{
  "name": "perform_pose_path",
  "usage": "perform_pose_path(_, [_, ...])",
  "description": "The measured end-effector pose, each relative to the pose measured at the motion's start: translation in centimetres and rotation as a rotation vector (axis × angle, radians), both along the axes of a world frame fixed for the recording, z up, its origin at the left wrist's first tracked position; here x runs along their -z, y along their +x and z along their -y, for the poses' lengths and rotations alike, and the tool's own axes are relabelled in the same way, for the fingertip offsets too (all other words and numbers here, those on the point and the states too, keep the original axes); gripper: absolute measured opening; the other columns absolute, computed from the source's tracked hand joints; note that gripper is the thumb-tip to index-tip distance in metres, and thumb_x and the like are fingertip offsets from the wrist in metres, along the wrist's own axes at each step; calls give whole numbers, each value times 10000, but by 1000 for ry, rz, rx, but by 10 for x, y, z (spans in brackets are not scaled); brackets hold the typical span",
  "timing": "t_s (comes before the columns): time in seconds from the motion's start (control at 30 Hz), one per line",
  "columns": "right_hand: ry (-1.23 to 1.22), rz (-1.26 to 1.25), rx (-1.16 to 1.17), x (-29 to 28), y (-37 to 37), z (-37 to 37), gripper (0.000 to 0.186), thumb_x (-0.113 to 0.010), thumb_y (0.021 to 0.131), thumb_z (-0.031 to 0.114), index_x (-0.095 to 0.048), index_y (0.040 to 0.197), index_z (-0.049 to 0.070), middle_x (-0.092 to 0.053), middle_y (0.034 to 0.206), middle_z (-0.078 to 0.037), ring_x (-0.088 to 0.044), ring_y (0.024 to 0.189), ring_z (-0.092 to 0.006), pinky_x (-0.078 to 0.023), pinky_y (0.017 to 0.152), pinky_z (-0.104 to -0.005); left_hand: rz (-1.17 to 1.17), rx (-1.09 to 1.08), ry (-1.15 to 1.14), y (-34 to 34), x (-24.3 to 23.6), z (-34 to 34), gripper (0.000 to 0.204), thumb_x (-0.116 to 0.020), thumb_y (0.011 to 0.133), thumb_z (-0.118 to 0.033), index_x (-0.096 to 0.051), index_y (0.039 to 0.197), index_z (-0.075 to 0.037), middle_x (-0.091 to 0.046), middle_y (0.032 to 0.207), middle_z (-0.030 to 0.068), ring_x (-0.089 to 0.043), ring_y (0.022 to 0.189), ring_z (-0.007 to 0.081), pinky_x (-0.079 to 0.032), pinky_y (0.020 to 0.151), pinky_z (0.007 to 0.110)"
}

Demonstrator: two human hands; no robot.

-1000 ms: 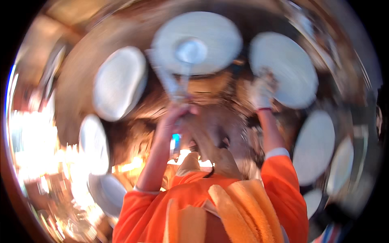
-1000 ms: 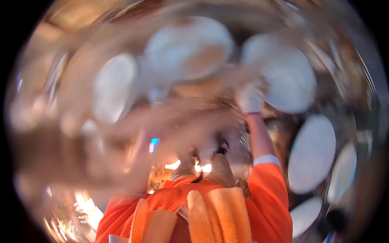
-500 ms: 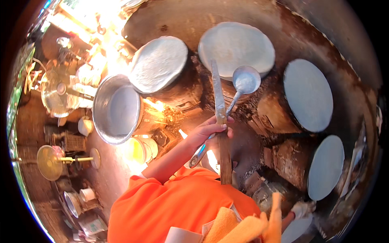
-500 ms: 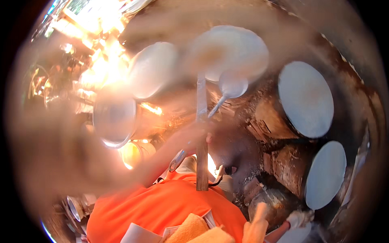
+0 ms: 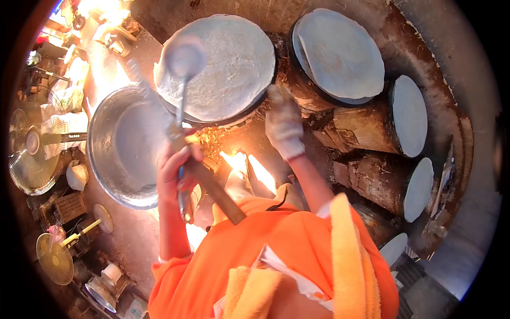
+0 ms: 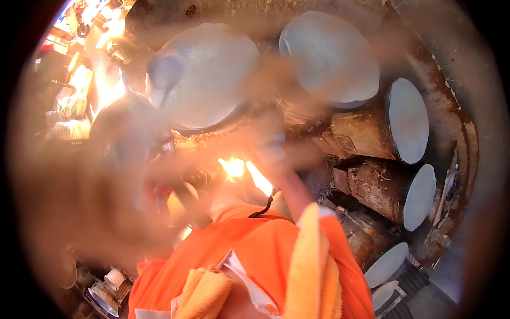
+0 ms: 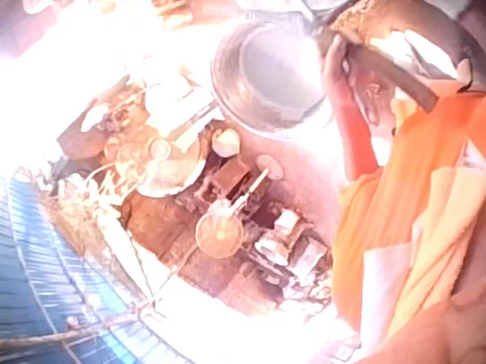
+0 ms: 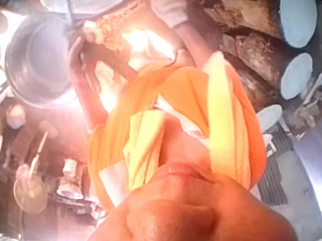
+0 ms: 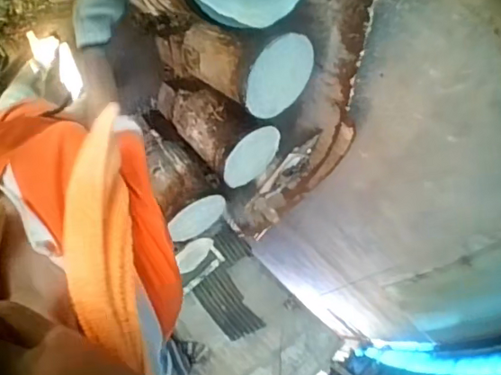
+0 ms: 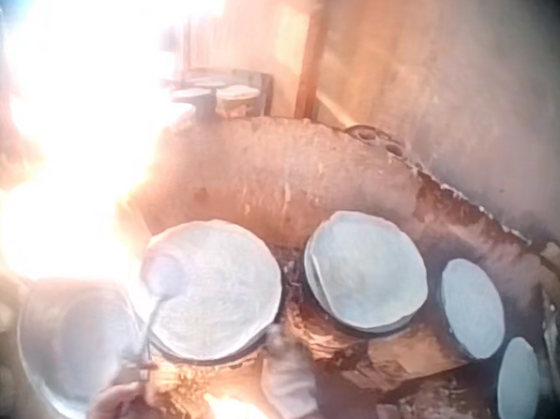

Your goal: The person pours white batter onto several circular hot plates using a ladle and spreads it into thin discs with a flat stick, then wipes the tools with a sponge.

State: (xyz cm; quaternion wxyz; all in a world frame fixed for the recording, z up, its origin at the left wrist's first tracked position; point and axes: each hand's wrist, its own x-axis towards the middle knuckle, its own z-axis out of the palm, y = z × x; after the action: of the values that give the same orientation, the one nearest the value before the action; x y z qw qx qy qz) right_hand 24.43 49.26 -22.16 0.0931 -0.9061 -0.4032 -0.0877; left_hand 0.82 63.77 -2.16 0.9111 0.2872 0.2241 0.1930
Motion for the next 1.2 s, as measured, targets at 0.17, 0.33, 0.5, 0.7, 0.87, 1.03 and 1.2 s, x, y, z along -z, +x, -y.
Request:
perform_pose_path(0.17, [-349,529,-476,-20,11,-80,352,-474,813,163,-499,1163,194,-458,1281,-61,-466,1141,-192,-193,1072,-503,-121,-318,-8,-83,10,-26,441,-390,877,-51,-267,1286,61,-570,852,181,-354,296,42,-293,276,166])
perform_pose_path(0.33, [-11,7,-614,-70,11,-99,137,-572,736,115,-613,849,179,-601,1035,20,-550,996,-165,-199,1067,-498,-103,-468,7,-133,24,-27,430,-424,876,-70,-290,1265,54,-571,863,174,-354,294,38,-288,283,149])
perform_pose_path(0.5, [379,-86,-538,-115,20,-106,138,-640,742,142,-613,877,151,-601,943,-22,-559,926,-218,-284,1023,-471,-98,-612,-28,-144,11,-7,425,-425,880,-79,-291,1263,47,-569,862,166,-373,298,41,-295,285,147])
perform_pose_path(0.7, [158,-4,-769,-198,61,-167,160,-631,795,225,-606,905,111,-601,931,-74,-557,916,-267,-381,938,-431,-77,-628,-49,-148,40,-23,420,-416,886,-71,-285,1266,52,-564,859,180,-374,302,50,-326,284,171])
perform_pose_path(0.87, [32,104,-771,-219,178,-213,282,-636,809,279,-605,1023,98,-600,983,-83,-558,941,-267,-452,847,-370,-21,-503,-80,-111,45,-45,423,-408,892,-72,-282,1272,65,-558,852,177,-366,302,51,-306,278,173])
perform_pose_path(1.03, [265,42,-646,-334,194,-170,301,-629,814,283,-603,1034,80,-605,996,-92,-572,941,-248,-461,820,-360,40,-350,-74,-67,37,-65,446,-376,909,-83,-227,1304,62,-525,870,153,-363,313,38,-304,277,165])
perform_pose_path(1.2, [494,-568,-850,-345,216,-72,299,-628,817,235,-599,1082,101,-577,1101,-71,-550,1026,-220,-454,862,-350,33,-287,-13,-53,41,-70,446,-373,919,-91,-218,1314,47,-516,891,152,-353,313,34,-317,284,156])
